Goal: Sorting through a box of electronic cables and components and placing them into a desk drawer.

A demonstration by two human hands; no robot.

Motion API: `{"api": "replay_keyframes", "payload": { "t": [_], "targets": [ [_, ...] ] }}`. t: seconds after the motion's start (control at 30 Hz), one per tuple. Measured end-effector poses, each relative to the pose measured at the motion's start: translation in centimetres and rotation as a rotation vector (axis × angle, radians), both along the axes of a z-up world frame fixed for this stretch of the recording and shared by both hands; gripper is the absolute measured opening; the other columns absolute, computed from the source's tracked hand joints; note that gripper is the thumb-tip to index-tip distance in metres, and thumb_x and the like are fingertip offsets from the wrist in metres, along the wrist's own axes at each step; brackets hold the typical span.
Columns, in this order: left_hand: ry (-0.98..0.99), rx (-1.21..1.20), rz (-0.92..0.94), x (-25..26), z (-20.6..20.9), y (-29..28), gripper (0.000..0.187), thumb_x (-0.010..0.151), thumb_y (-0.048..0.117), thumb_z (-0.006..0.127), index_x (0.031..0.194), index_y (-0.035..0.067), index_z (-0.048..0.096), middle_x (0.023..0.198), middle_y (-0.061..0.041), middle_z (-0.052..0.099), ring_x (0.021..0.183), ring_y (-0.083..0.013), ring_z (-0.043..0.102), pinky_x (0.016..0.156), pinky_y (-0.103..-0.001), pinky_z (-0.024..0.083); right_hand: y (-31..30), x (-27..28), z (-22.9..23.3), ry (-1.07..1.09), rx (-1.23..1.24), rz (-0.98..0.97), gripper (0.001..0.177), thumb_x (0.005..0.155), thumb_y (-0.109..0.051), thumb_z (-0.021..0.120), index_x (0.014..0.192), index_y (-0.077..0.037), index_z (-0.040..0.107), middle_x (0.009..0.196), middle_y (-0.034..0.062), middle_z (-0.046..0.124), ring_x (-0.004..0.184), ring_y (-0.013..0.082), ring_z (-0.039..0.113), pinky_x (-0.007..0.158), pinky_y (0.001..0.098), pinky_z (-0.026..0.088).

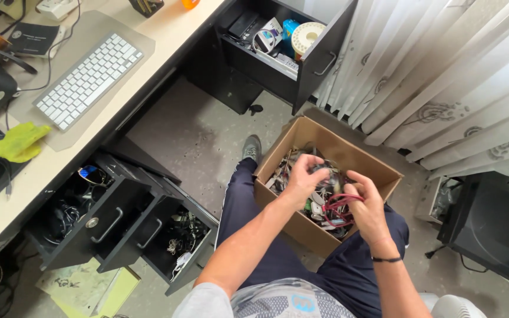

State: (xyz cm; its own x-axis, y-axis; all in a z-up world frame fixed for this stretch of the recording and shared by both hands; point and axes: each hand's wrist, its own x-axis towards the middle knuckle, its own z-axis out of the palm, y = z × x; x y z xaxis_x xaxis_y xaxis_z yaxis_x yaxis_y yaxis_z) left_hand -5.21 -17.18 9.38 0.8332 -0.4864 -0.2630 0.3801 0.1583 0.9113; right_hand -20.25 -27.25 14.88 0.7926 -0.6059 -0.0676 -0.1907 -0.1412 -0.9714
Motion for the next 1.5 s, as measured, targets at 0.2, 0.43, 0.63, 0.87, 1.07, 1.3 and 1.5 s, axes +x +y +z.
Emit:
{"api": "replay_keyframes", "payload": {
  "t": [0.2, 0.43, 0.63, 0.87, 1.07, 1.3, 1.5],
  "targets": [
    [0.003, -0.091, 0.183, 3.5, 3.2, 3.4, 0.042, 0.082, 0.002, 0.071, 0.116, 0.004, 0.046, 0.096, -0.012, 0.055, 0.067, -0.0208, 0.070, 0.058, -0.034, 0.068, -1.2, -2.0, -1.9, -0.167, 0.185, -0.256, 0.027, 0.108, -0.011, 0.057, 0.133, -0.007, 0.064, 0.073, 0.0051, 0.056, 0.049, 0.0069, 0.043, 0.041, 0.0176, 0.034],
    [-0.156, -0.094, 0.109, 2.9, 6.7, 6.7, 0.064, 0.076, -0.006, 0.067, 0.137, 0.002, 0.048, 0.112, -0.015, 0.060, 0.098, -0.0209, 0.062, 0.086, -0.033, 0.061, -1.8, -1.9, -2.7, -0.097, 0.246, -0.218, 0.031, 0.108, -0.008, 0.053, 0.138, -0.004, 0.059, 0.112, 0.0166, 0.071, 0.052, 0.0017, 0.043, 0.042, 0.0126, 0.031],
    [-0.491, 0.130, -0.068, 1.1, 9.7, 6.2, 0.052, 0.084, -0.004, 0.063, 0.131, 0.019, 0.063, 0.115, -0.008, 0.074, 0.111, -0.0220, 0.071, 0.094, -0.035, 0.060, -0.8, -0.3, -5.5, -0.026, 0.132, -0.149, 0.053, 0.090, 0.005, 0.073, 0.142, 0.002, 0.058, 0.125, 0.0246, 0.069, 0.102, 0.0275, 0.069, 0.090, 0.0369, 0.054],
    [-0.623, 0.293, -0.023, 1.4, 14.3, 6.9, 0.033, 0.088, 0.015, 0.068, 0.118, 0.029, 0.071, 0.108, 0.001, 0.079, 0.103, -0.0179, 0.075, 0.088, -0.032, 0.062, -1.8, -0.9, -12.0, 0.466, -0.318, -0.073, 0.023, 0.090, -0.050, 0.080, 0.104, -0.033, 0.079, 0.095, -0.0016, 0.079, 0.099, 0.0238, 0.074, 0.092, 0.0394, 0.057],
    [-0.289, -0.105, 0.045, 3.2, 12.6, 7.7, 0.024, 0.099, 0.016, 0.066, 0.103, 0.000, 0.049, 0.080, -0.017, 0.072, 0.065, -0.0132, 0.069, 0.061, -0.026, 0.065, 0.1, -0.1, -7.4, 0.227, -0.465, -0.007, 0.014, 0.093, -0.040, 0.078, 0.100, -0.028, 0.080, 0.106, -0.0013, 0.073, 0.098, 0.0245, 0.071, 0.088, 0.0368, 0.058],
    [-0.244, -0.116, -0.023, 2.2, 10.8, 7.1, 0.025, 0.094, 0.003, 0.065, 0.111, 0.002, 0.047, 0.086, -0.018, 0.070, 0.066, -0.0178, 0.073, 0.058, -0.025, 0.064, 3.1, 1.6, 2.2, 0.096, -0.237, 0.004, 0.016, 0.103, -0.023, 0.064, 0.107, -0.020, 0.079, 0.094, 0.0109, 0.078, 0.096, 0.0284, 0.073, 0.093, 0.0442, 0.055],
    [-0.360, -0.098, -0.148, 1.9, 11.3, 7.9, 0.064, 0.082, -0.001, 0.076, 0.141, 0.007, 0.053, 0.109, -0.012, 0.072, 0.096, -0.0135, 0.069, 0.084, -0.027, 0.063, 3.7, 2.3, 7.4, -0.008, -0.269, -0.068, 0.020, 0.106, -0.018, 0.063, 0.122, -0.019, 0.076, 0.095, 0.0114, 0.077, 0.091, 0.0224, 0.072, 0.090, 0.0412, 0.056]
  ]
}}
